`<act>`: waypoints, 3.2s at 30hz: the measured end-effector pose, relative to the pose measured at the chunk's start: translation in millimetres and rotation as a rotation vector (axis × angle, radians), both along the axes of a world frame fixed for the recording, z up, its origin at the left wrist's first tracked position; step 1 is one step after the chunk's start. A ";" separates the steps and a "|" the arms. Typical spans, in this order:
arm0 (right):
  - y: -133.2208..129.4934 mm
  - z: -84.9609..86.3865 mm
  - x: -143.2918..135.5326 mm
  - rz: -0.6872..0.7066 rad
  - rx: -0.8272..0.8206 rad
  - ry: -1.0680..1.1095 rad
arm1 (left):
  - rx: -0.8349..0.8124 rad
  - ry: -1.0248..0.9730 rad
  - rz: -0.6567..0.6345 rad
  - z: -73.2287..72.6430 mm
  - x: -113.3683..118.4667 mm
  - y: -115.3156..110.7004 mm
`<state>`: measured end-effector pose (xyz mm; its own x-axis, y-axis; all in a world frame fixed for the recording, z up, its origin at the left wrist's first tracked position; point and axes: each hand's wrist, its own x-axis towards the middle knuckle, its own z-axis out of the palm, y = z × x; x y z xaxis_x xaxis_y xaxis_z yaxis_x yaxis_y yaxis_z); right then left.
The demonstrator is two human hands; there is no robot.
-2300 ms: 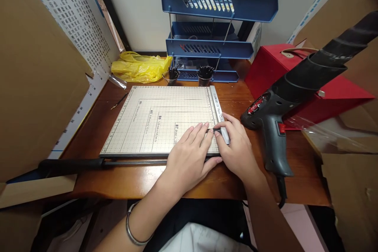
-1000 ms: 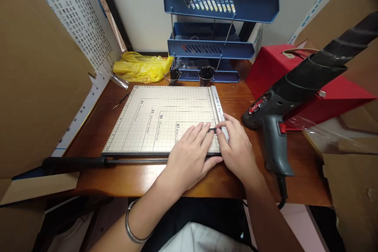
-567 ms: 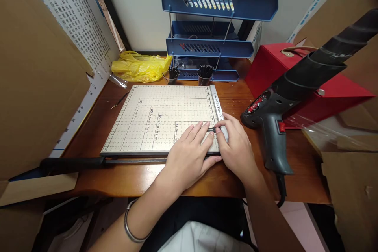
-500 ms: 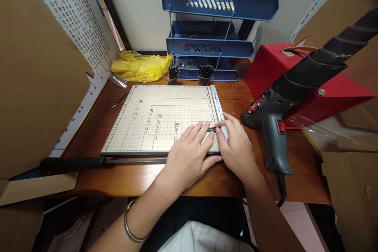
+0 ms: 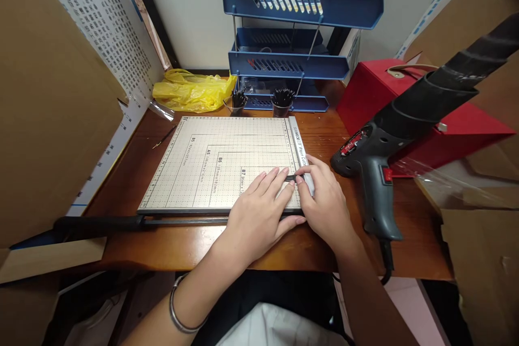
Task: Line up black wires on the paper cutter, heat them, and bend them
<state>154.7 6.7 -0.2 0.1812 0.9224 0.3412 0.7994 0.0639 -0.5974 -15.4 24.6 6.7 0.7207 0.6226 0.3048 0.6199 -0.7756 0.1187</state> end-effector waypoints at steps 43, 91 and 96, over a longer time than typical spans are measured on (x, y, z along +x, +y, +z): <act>-1.0 0.2 -1.0 -0.029 0.020 0.079 | -0.044 0.001 0.038 3.3 4.9 -2.3; -0.6 5.0 6.8 0.065 0.053 -0.017 | 0.039 -0.008 0.319 4.7 -27.8 -9.0; 0.2 4.8 7.0 0.055 0.064 -0.031 | 0.024 -0.026 0.307 2.5 -27.3 -9.8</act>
<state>161.7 6.9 4.6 0.1192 0.9067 0.4046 0.8119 0.1456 -0.5654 -42.7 14.8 9.3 0.4916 0.8026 0.3378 0.8228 -0.5552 0.1216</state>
